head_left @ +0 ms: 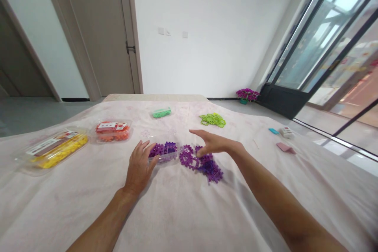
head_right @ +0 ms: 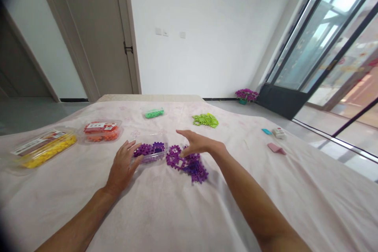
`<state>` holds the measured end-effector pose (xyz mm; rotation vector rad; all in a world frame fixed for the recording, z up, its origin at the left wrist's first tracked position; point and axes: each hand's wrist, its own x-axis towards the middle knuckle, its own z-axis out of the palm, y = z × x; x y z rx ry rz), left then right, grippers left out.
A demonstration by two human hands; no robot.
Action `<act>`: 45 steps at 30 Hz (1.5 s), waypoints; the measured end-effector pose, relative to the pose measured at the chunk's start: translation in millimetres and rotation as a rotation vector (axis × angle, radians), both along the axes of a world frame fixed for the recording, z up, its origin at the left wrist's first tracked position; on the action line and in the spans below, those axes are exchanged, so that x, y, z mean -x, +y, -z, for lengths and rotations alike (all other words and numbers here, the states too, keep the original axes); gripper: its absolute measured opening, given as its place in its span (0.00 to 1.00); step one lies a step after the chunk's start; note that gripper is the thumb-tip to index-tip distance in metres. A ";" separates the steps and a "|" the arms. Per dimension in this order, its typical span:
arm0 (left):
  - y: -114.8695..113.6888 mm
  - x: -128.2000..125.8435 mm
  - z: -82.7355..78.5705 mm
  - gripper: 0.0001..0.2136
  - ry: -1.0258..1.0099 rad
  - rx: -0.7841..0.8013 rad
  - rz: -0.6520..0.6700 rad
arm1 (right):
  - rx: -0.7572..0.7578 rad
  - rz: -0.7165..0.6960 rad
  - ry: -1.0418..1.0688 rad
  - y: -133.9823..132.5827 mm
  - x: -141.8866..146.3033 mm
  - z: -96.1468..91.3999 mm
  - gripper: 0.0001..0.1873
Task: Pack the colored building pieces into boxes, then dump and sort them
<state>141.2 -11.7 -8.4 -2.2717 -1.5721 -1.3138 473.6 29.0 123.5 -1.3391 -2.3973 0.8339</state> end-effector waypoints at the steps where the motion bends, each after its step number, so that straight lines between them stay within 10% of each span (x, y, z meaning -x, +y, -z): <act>1: 0.0 0.1 -0.1 0.20 0.003 -0.010 0.007 | -0.003 -0.004 -0.032 -11.9 -8.6 5.2 0.59; 8: -2.4 -1.3 -3.1 0.09 0.030 -0.069 0.000 | -0.112 0.047 -0.095 -84.6 -37.7 74.6 0.61; 15: -1.1 6.5 -4.8 0.08 0.007 -0.111 -0.120 | -0.431 0.118 -0.043 -50.3 8.6 121.7 0.44; 28: 4.8 9.5 -1.0 0.09 -0.046 -0.118 -0.116 | -0.532 0.275 -0.006 60.6 71.2 118.7 0.36; 34: 6.3 8.0 -0.4 0.08 -0.092 -0.126 -0.086 | -0.507 0.292 0.167 64.9 54.1 131.0 0.47; 45: 6.5 7.1 -0.3 0.07 -0.111 -0.120 -0.031 | -0.540 0.261 0.386 65.9 38.3 131.0 0.18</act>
